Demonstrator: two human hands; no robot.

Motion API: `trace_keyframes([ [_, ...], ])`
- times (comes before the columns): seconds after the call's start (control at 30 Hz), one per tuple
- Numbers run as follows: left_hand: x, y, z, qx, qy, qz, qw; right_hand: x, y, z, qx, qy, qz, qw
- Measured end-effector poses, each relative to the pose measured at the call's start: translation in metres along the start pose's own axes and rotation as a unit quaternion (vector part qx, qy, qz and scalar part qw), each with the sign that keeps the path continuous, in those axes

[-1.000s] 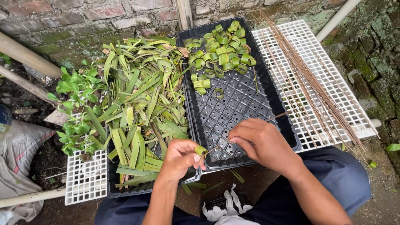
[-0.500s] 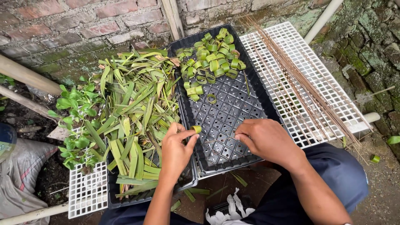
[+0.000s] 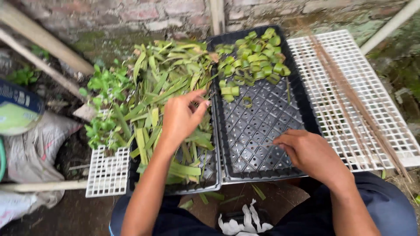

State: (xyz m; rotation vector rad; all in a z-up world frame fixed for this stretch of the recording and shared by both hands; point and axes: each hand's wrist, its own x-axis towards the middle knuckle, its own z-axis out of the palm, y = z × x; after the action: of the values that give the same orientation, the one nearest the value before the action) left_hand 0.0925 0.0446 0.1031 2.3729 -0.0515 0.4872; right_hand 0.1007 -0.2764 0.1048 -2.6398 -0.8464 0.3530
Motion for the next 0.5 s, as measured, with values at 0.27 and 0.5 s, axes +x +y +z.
trace_keyframes([
  [0.27,-0.046,-0.085,-0.020,-0.002,0.042,-0.051,0.998,0.028,-0.026,0.058,-0.088,-0.136,-0.112,0.980],
  [0.5,-0.070,-0.115,0.016,0.145,-0.083,0.023,0.986,0.047,-0.027,0.071,-0.047,-0.168,-0.108,0.979],
])
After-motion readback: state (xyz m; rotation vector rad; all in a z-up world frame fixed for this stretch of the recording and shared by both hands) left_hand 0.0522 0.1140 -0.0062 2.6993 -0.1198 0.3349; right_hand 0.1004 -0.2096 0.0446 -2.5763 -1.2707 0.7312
